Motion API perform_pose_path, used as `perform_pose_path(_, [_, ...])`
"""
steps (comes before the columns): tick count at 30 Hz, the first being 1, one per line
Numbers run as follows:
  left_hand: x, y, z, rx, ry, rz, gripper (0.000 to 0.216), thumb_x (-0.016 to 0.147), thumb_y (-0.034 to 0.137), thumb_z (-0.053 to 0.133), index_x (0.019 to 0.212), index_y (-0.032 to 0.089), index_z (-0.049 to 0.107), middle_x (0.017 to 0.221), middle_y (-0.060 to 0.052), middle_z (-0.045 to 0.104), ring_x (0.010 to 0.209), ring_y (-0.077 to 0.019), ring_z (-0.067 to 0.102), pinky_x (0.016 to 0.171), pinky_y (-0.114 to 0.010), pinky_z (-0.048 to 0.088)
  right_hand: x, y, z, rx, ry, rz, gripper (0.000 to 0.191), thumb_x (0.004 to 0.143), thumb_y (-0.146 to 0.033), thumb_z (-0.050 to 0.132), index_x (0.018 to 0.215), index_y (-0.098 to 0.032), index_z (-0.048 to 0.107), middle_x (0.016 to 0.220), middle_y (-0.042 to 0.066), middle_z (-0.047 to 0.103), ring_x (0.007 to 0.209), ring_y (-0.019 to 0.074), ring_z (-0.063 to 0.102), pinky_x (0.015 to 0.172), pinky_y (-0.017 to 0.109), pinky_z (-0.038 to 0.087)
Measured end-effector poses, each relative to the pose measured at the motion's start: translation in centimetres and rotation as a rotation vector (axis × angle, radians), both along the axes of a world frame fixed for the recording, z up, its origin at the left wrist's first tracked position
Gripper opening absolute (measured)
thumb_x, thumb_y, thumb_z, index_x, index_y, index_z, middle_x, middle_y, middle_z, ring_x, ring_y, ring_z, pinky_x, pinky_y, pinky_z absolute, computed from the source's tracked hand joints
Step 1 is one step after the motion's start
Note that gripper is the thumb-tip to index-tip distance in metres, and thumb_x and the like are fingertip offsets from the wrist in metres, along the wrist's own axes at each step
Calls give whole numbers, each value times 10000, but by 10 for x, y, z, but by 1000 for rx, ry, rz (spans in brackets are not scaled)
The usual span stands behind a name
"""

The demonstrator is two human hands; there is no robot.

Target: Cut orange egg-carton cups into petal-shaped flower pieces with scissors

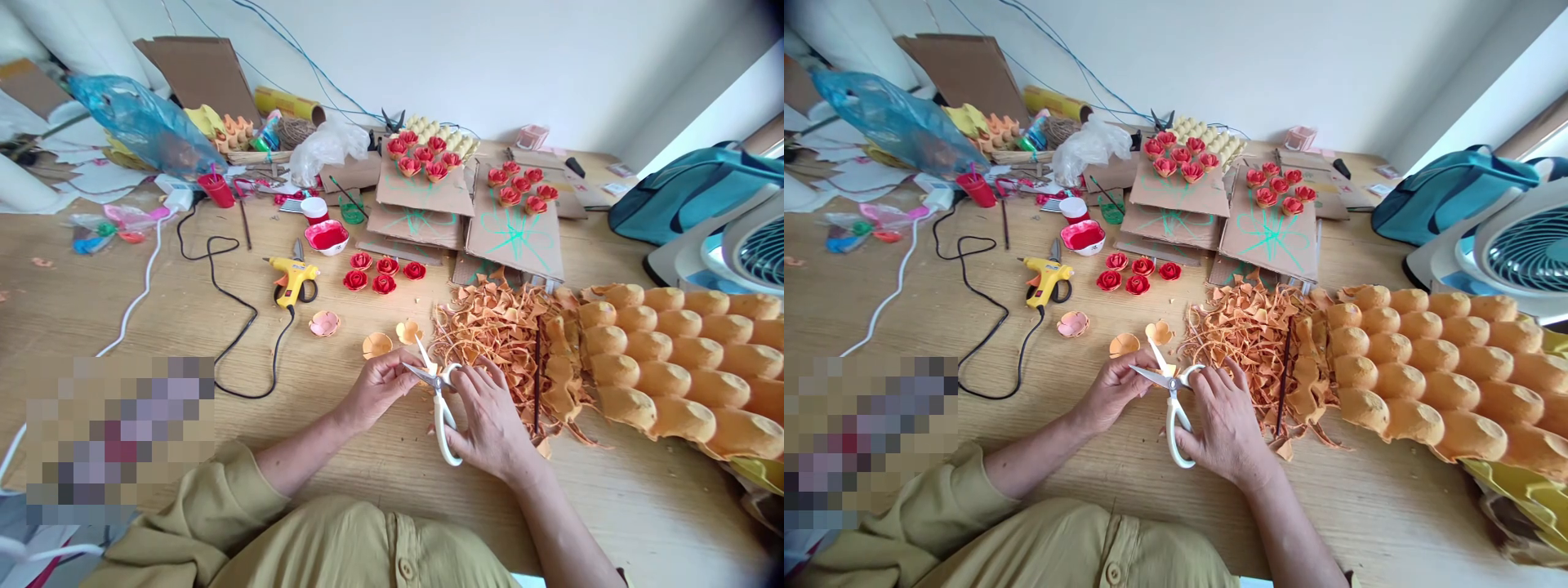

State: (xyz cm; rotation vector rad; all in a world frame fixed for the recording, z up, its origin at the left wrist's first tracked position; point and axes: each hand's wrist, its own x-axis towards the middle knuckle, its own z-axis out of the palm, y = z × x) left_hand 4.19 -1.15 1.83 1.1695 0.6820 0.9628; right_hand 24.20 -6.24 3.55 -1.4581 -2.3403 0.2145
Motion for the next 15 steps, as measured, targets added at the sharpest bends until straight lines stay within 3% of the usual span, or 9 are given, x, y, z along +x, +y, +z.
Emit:
perform_pose_path(4, [-1, 0, 3, 56, -3, 25, 208, 837, 371, 702, 831, 164, 684, 817, -24, 618, 700, -107, 502, 642, -235, 399, 1, 0, 0, -2, 3, 1, 312, 770, -395, 629, 978, -219, 477, 931, 58, 595, 881, 264, 584, 1066, 540, 296])
perform_pose_path(15, [-1, -2, -2, -27, 2, -6, 320, 824, 466, 689, 916, 160, 692, 778, -9, 592, 627, -93, 410, 585, -235, 340, 2, 0, -1, -7, 32, 23, 322, 770, -393, 628, 995, -230, 464, 937, 58, 604, 880, 267, 584, 1075, 552, 283])
